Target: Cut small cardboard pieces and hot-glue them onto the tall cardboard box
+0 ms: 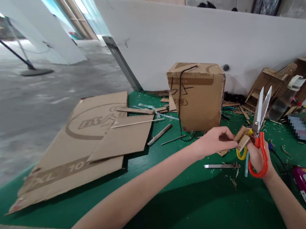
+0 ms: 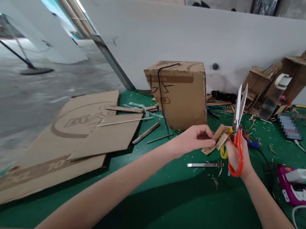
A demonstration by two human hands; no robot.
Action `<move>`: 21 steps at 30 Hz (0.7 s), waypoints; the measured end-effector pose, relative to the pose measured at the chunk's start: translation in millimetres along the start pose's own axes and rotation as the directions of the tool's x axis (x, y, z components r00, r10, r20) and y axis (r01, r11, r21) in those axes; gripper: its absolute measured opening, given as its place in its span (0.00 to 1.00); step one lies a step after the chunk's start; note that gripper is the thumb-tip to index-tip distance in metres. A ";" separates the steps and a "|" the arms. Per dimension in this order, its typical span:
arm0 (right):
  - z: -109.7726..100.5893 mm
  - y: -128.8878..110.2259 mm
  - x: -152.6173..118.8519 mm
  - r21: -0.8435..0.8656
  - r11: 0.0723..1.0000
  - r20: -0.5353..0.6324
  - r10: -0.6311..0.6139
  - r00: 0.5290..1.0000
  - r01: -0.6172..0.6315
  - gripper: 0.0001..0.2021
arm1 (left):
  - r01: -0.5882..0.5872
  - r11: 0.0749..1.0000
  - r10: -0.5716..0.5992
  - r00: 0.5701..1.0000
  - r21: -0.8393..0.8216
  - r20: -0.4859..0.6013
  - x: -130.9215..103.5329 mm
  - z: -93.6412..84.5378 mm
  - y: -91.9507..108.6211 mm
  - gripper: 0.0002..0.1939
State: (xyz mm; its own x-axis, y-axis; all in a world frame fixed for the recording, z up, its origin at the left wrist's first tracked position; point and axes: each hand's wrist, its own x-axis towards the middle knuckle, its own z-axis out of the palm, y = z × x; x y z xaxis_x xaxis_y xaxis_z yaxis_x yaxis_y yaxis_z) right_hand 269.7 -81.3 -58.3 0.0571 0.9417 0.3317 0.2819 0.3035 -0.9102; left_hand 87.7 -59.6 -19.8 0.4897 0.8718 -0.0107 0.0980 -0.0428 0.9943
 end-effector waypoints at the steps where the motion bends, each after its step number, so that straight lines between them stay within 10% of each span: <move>1: -0.4 -0.3 -0.2 -0.020 1.000 0.004 -0.006 1.000 0.006 0.16 | 0.047 0.997 -0.045 0.998 -0.064 0.037 0.4 -0.4 -1.1 0.10; 15: 0.1 4.9 -1.6 0.060 0.998 0.038 -0.014 0.999 0.012 0.19 | 0.304 0.763 -0.184 0.948 -0.571 0.259 -1.9 -1.8 1.6 0.13; 21: -1.5 3.6 -4.2 0.123 0.990 0.051 0.068 0.996 -0.074 0.23 | 0.104 0.773 -0.094 0.994 -0.626 0.049 4.1 -7.8 -0.8 0.16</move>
State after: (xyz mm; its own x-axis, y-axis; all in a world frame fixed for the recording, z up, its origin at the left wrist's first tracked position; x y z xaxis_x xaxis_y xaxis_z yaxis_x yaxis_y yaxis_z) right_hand 271.9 -84.4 -62.7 0.0276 0.9664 0.2557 0.1572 0.2485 -0.9558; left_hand 82.9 -52.2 -19.8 0.5200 0.8472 -0.1089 -0.4156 0.3624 0.8342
